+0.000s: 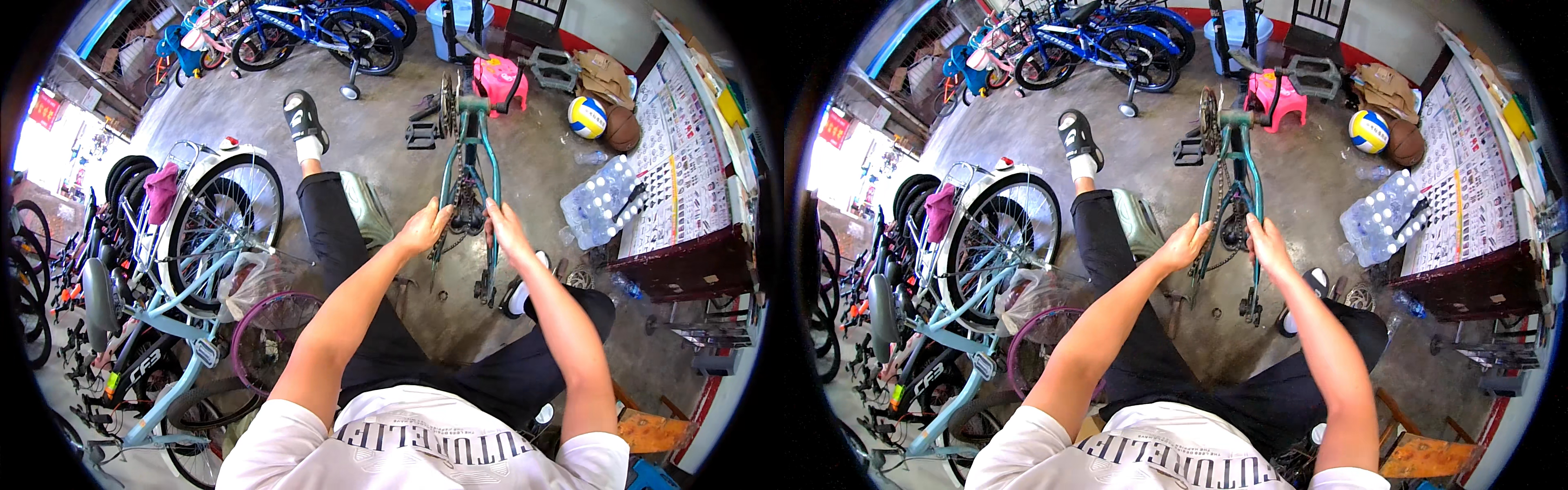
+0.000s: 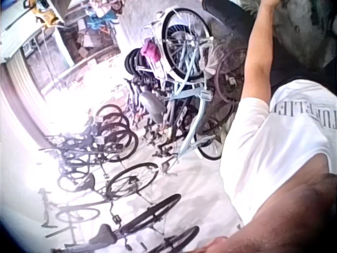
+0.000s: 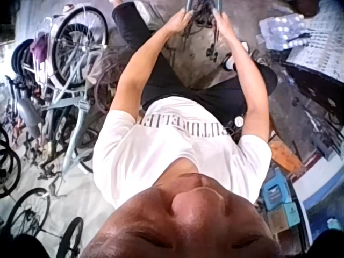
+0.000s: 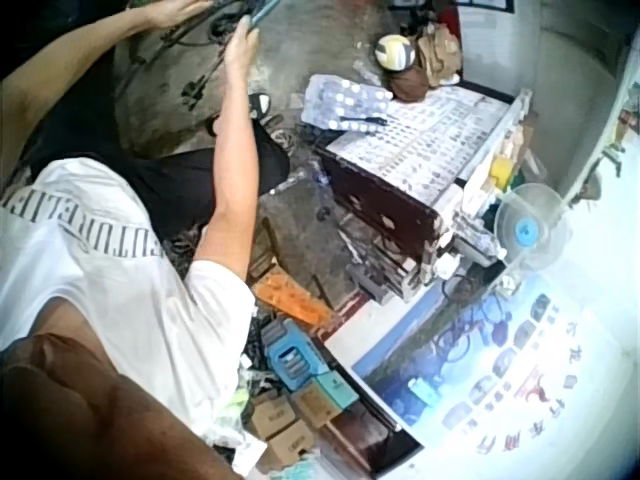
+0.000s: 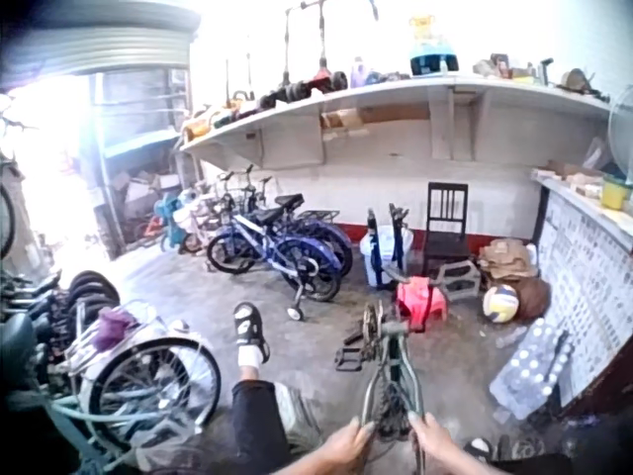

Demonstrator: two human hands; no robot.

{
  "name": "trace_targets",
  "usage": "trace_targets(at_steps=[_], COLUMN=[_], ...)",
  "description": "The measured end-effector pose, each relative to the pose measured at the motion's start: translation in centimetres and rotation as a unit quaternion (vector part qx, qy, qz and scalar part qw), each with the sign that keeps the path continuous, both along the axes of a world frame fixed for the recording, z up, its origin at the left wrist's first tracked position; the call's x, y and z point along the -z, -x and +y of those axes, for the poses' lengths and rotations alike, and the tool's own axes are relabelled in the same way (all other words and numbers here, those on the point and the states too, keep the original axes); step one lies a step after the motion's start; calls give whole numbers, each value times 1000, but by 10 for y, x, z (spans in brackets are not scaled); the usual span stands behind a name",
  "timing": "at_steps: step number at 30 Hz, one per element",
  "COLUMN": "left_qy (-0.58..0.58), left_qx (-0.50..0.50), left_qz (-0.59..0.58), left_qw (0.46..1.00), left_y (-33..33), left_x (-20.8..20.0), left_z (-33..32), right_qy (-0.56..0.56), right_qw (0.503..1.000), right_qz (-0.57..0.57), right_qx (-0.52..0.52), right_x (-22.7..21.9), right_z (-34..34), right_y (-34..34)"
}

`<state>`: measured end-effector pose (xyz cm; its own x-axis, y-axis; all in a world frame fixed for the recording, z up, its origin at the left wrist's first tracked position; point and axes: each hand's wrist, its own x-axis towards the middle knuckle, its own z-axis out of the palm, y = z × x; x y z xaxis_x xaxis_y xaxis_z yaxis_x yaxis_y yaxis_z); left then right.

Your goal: The person removes a bicycle wheel, then handles a bicycle chain and works on a derailleur by hand.

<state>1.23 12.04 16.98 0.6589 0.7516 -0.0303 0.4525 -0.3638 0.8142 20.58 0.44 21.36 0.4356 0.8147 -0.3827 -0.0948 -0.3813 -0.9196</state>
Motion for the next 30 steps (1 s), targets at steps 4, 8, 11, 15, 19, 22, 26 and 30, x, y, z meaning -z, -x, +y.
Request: trace_targets(at_steps=[4,8,11,15,19,22,26,30], left_qy=[73,189,269,283,277,228,177,131], left_qx=[46,22,-94,-221,-188,-119,-112,-88], left_qz=[-5,-82,-149,-135,-155,-121,-78,-51], left_qw=[996,978,947,924,929,959,975,986], left_y=[5,19,36,71,80,78,74,74], left_x=[5,-5,-23,1,10,13,10,7], left_z=[14,16,7,-27,-75,-90,-91,-83], right_qy=[71,22,28,-26,7,27,34,34], right_qw=[982,981,929,886,835,832,824,822], right_qz=[-113,-163,-356,-450,-526,-524,-536,-537], right_qx=[-134,-101,-92,-107,-161,-179,-181,-187], right_x=[-15,-16,-49,-76,-75,-81,-84,-84], right_z=[7,-1,1,6,6,9,13,15], right_y=[-33,-73,-77,-64,-72,-71,-69,-68])
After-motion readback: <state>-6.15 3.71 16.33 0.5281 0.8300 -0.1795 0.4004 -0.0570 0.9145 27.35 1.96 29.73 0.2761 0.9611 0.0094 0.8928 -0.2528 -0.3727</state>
